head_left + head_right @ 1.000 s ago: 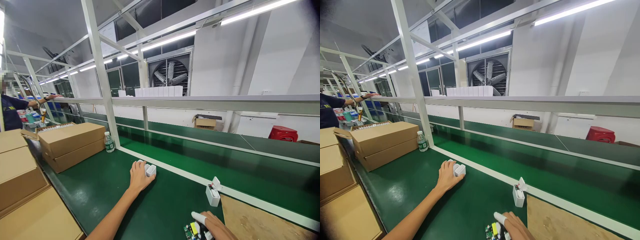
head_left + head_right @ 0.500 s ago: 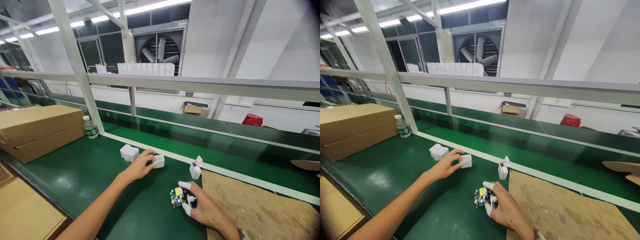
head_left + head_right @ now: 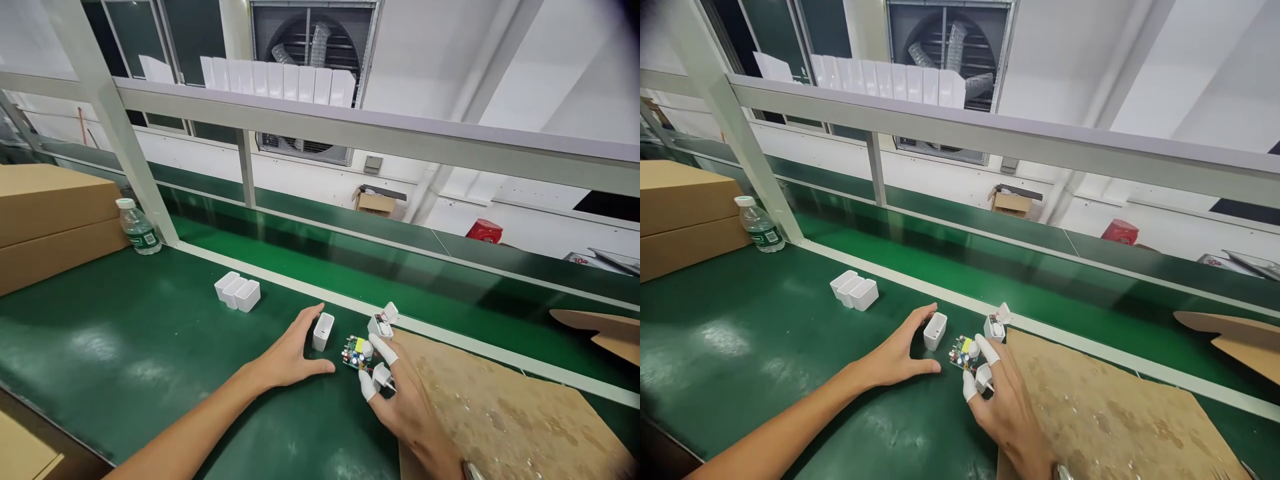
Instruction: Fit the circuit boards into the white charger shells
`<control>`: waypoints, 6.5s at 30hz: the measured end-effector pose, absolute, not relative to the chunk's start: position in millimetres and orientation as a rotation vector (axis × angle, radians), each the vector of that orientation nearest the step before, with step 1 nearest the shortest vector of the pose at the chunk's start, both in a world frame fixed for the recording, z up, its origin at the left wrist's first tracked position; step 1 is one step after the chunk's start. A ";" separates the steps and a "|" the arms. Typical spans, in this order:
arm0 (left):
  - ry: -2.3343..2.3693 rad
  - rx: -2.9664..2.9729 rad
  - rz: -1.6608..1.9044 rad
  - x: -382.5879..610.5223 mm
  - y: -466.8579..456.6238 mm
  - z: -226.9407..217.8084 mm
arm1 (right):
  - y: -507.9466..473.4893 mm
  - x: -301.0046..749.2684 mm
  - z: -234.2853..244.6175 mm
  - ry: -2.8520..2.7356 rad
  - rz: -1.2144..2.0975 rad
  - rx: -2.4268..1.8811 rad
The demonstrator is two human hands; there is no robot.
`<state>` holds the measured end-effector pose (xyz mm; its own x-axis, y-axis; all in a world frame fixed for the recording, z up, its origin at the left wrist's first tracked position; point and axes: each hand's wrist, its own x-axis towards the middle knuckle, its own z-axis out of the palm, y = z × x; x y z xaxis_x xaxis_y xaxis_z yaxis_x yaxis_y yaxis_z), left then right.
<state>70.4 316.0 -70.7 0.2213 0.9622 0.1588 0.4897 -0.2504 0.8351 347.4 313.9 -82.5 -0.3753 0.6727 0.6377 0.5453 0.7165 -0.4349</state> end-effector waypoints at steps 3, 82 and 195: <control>1.356 1.809 0.902 77.0 318.7 -78.7 | 308.4 341.1 -78.7 -2.002 0.216 -0.919; 1.161 2.298 1.037 92.4 307.4 -75.2 | 301.0 334.4 -69.1 -2.163 0.042 -0.811; 1.068 2.349 1.539 107.9 285.3 -62.0 | 296.2 297.6 -60.5 -1.002 1.908 -0.720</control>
